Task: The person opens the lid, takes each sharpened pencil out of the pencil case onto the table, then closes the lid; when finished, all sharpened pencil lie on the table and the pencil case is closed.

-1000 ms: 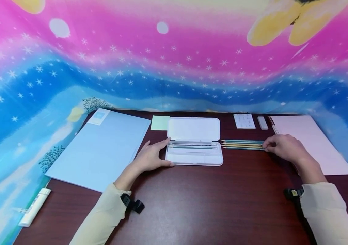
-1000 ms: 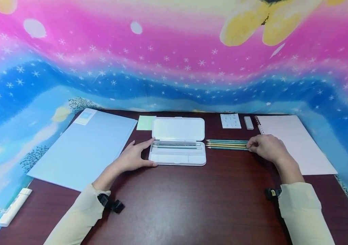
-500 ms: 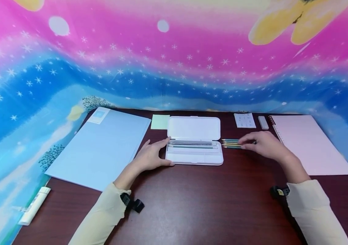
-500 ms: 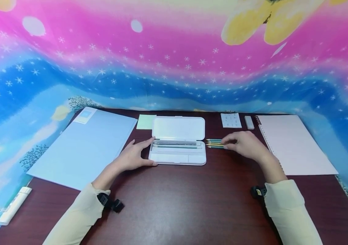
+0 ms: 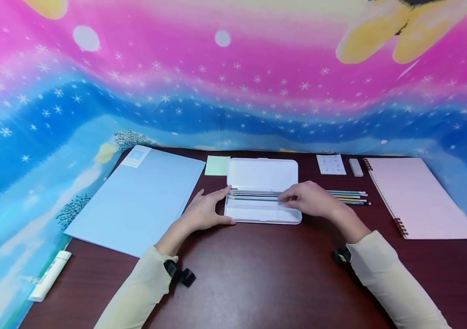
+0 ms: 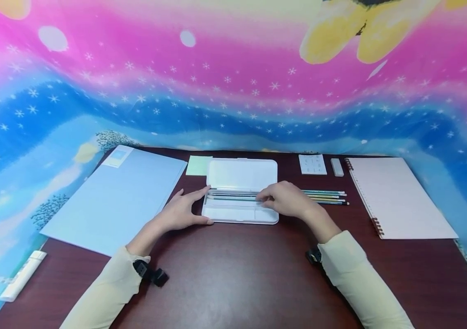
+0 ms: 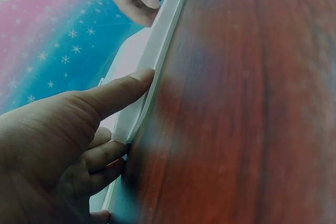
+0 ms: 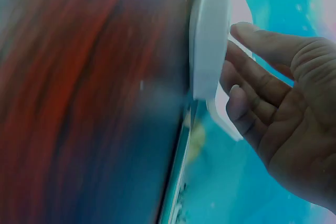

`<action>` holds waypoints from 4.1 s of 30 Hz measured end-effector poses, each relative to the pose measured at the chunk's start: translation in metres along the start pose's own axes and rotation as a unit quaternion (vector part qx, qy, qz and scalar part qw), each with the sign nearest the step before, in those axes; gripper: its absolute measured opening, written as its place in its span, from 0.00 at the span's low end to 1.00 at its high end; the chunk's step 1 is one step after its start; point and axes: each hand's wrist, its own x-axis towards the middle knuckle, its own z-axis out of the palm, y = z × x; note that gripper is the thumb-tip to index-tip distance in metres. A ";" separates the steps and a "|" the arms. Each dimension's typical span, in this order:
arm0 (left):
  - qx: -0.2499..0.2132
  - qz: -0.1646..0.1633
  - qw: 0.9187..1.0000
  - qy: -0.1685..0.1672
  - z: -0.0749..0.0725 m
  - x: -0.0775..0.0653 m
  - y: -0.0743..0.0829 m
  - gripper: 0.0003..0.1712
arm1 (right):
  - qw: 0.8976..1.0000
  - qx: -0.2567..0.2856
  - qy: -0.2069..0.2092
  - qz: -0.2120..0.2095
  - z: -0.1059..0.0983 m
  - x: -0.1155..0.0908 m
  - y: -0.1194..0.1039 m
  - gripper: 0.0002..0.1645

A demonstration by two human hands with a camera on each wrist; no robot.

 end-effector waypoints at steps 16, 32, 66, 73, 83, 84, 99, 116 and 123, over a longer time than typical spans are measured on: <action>0.004 0.000 1.000 -0.007 -0.001 0.002 0.000 0.60 | 0.998 -0.032 -0.052 0.014 0.006 0.011 -0.009 0.13; -0.002 -0.003 1.000 -0.004 0.001 0.001 0.001 0.59 | 0.999 -0.006 0.036 0.024 -0.001 0.000 0.001 0.11; 0.000 0.001 1.000 -0.006 0.000 0.001 -0.001 0.60 | 0.982 -0.013 0.166 0.086 -0.038 -0.082 0.084 0.09; -0.001 -0.003 1.000 -0.006 0.000 0.001 -0.001 0.60 | 0.980 0.005 0.145 0.138 -0.041 -0.100 0.094 0.09; 0.003 -0.002 1.000 -0.007 -0.001 0.001 0.000 0.60 | 0.977 -0.003 0.125 0.173 -0.040 -0.119 0.107 0.08; 0.003 -0.002 1.000 -0.007 -0.001 0.001 0.000 0.60 | 0.977 -0.002 0.122 0.175 -0.040 -0.120 0.108 0.08; 0.003 0.001 1.000 -0.010 -0.001 0.002 0.001 0.60 | 0.977 0.017 0.084 0.195 -0.037 -0.118 0.109 0.09; 0.004 0.001 1.000 -0.007 -0.001 0.001 0.000 0.60 | 0.979 0.001 0.084 0.187 -0.034 -0.110 0.115 0.07; 0.004 -0.002 1.000 -0.010 -0.001 0.001 0.000 0.60 | 0.974 0.003 0.071 0.214 -0.034 -0.107 0.114 0.05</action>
